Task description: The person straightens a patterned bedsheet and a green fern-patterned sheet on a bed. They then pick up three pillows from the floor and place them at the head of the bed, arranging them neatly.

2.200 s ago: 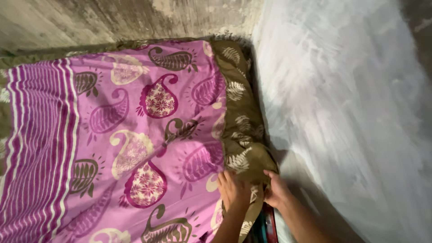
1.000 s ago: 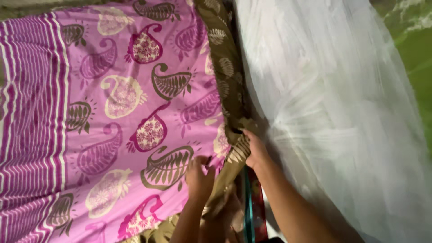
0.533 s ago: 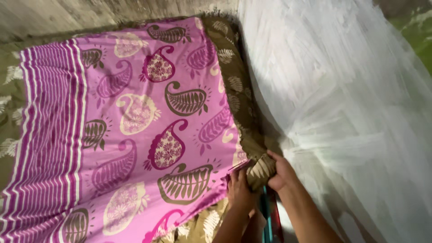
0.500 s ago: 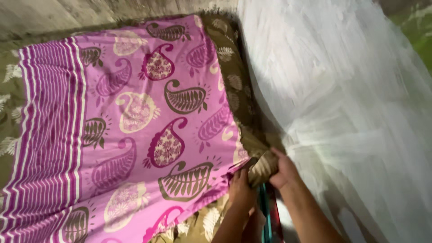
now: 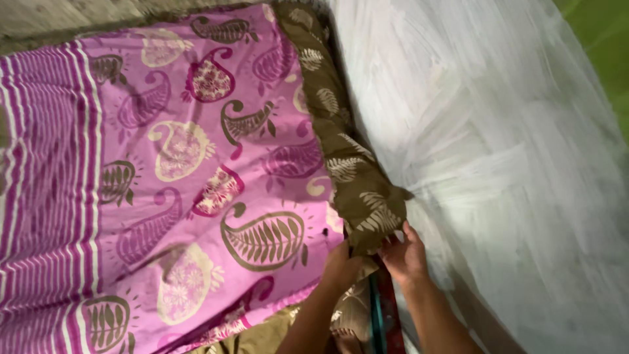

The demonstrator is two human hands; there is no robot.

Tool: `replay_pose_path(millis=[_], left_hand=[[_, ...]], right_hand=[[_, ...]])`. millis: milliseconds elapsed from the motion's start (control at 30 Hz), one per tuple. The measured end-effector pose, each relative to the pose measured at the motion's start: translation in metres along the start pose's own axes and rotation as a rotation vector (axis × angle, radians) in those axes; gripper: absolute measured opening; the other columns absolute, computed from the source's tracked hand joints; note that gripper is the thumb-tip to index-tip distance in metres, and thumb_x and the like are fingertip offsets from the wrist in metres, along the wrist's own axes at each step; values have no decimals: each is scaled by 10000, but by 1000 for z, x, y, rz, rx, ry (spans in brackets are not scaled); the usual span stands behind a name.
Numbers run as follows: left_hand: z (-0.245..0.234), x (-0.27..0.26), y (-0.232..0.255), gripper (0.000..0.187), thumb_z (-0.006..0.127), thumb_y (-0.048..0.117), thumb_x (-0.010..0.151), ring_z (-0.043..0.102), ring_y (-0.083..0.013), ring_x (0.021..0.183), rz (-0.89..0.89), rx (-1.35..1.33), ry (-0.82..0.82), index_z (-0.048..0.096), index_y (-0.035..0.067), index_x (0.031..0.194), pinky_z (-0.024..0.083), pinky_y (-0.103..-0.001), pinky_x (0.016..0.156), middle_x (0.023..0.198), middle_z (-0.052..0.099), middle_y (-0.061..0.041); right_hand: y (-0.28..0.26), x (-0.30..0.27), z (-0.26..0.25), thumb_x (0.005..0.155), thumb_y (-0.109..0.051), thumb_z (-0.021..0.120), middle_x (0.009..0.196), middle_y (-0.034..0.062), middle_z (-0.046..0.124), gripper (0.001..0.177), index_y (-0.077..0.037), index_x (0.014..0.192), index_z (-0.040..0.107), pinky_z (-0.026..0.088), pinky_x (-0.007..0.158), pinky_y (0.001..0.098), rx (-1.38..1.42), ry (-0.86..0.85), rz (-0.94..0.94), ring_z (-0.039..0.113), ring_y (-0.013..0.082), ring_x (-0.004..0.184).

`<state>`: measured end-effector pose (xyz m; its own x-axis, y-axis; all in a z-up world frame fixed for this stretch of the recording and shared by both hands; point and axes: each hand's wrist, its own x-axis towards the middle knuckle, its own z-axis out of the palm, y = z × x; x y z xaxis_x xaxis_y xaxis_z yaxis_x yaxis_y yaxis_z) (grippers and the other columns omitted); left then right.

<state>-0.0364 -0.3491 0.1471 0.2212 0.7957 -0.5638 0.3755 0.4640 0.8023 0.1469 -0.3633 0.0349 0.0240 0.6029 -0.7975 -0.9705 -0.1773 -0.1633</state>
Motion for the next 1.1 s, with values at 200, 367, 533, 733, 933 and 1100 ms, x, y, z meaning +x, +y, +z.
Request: replay_pose_path(millis=[200,367,533,733,933,1100], left_hand=[[38,19,-6,411,637,67,766,689,-291,871,-43,-295,-20,684,-5,1168,580,-460,746,1006,721,-193],[71,31,-39,376,661,226,844,712,-326,914,42,-98,115,655,19,1157,565,-431,804,987,725,-164],[61,24,-65,385,709,296,865,618,-409,1019,271,391,415,657,14,1123,494,-513,855,1112,655,-222],[6,-14,-118,242,594,132,825,612,-277,1109,3,630,596,649,146,1060,494,-464,958,1165,660,-93],[-19,-100,-182,217,631,115,777,574,-315,1104,-55,724,715,627,139,993,459,-486,961,1089,622,-103],[-15,-164,-211,395,724,273,732,538,-390,1110,273,745,605,598,55,1037,426,-535,952,1116,588,-176]], right_hand=[[35,24,-72,977,-259,594,1257,104,576,363,-122,1314,599,508,926,448,-767,-98,94,584,264,1066],[68,37,-128,1002,-237,589,1164,80,598,326,-90,1293,595,504,862,411,-1001,-207,443,588,218,988],[113,34,-130,1028,-216,585,1071,55,620,291,-58,1272,590,499,797,374,-663,-256,261,592,173,909],[105,1,-115,1053,-231,412,955,65,659,263,-97,1163,611,516,720,409,-568,-83,64,603,204,814],[105,-48,-115,1102,-274,327,1097,115,647,363,-57,1222,591,535,833,452,-296,-190,15,620,247,942],[115,-69,-131,1132,-230,358,1317,147,607,385,-11,1355,582,509,994,471,-62,-167,96,599,253,1135]])
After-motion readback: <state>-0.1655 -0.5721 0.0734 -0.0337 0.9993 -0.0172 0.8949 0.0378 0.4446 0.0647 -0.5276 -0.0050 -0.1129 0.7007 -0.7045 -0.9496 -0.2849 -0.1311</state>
